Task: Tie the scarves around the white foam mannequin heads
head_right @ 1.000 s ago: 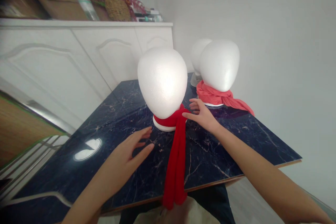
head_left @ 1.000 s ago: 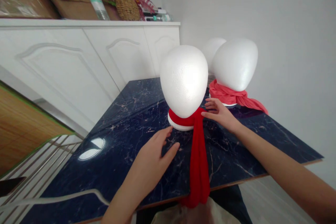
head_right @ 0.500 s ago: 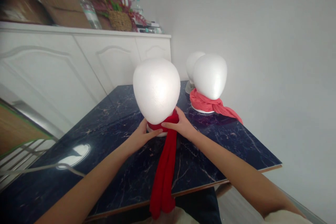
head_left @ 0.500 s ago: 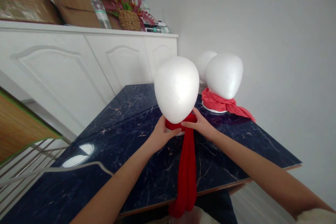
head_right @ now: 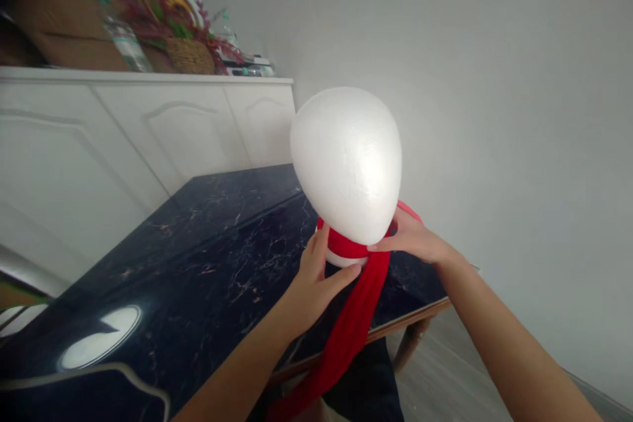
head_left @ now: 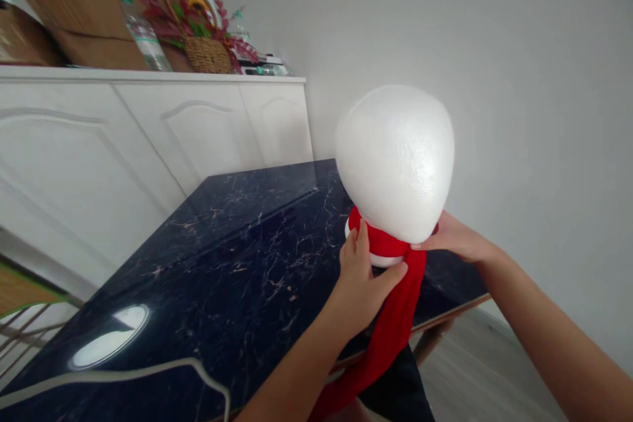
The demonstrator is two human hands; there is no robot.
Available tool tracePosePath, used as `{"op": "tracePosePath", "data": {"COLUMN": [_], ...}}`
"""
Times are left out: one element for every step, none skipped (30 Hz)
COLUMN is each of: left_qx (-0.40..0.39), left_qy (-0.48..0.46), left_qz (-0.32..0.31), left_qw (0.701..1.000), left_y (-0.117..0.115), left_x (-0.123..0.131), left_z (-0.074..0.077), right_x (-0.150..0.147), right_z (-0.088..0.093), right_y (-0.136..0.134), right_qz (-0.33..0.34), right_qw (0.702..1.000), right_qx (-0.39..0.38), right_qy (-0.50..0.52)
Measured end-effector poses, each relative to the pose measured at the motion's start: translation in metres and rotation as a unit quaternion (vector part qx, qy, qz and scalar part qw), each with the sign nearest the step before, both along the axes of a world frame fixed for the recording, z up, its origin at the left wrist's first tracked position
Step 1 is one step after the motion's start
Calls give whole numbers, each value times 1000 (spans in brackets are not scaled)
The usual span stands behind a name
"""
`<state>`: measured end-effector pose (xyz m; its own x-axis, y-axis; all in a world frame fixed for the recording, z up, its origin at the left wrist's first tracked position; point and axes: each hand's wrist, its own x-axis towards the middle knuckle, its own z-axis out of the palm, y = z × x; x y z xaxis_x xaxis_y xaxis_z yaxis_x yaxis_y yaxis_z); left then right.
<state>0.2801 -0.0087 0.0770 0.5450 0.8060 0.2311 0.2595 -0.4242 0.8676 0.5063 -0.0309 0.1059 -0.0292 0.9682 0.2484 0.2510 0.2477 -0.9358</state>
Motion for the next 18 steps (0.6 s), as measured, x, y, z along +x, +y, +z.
{"op": "tracePosePath", "data": {"left_qx": [-6,-11,-16,-21,-26,-27,-26,-24,-22,-21,-21,-18,-12,-2,9,19,26,28], "left_qy": [5,11,18,26,34,41,47,53,59,66,72,76,77,76,73,70,67,65], "left_qz": [-16,-28,-35,-39,-40,-42,-43,-44,-45,-44,-43,-42,-40,-40,-40,-39,-37,-37], "left_qw": [1000,999,999,999,998,998,998,997,997,997,996,996,996,996,996,997,997,997], "left_y": [-4,-6,-8,-8,-8,-7,-6,-5,-4,-3,-2,-2,-2,-2,-2,-2,-2,-2], "left_x": [12,23,33,42,50,57,62,67,70,73,74,75,75,74,73,71,69,66], "left_z": [0,-1,-1,-3,-5,-7,-9,-11,-14,-16,-18,-21,-24,-26,-29,-31,-33,-34], "right_x": [11,20,29,36,42,47,51,55,57,59,60,61,61,62,62,62,63,63], "right_z": [2,4,5,4,2,0,-4,-7,-12,-16,-19,-23,-26,-29,-32,-35,-38,-42], "right_y": [-5,-8,-11,-13,-14,-14,-13,-11,-10,-8,-6,-4,-3,-2,-3,-4,-7,-11], "right_qz": [-10,-18,-26,-33,-38,-44,-50,-56,-59,-61,-61,-59,-56,-51,-46,-43,-46,-61], "right_qw": [1000,1000,999,999,999,999,999,998,998,998,998,998,998,998,999,999,998,997], "right_qx": [-9,-17,-23,-26,-27,-24,-19,-11,-2,5,8,7,2,-3,-9,-14,-14,-11], "right_qy": [-4,-6,-8,-8,-9,-9,-11,-13,-17,-20,-24,-26,-25,-23,-21,-22,-27,-38]}}
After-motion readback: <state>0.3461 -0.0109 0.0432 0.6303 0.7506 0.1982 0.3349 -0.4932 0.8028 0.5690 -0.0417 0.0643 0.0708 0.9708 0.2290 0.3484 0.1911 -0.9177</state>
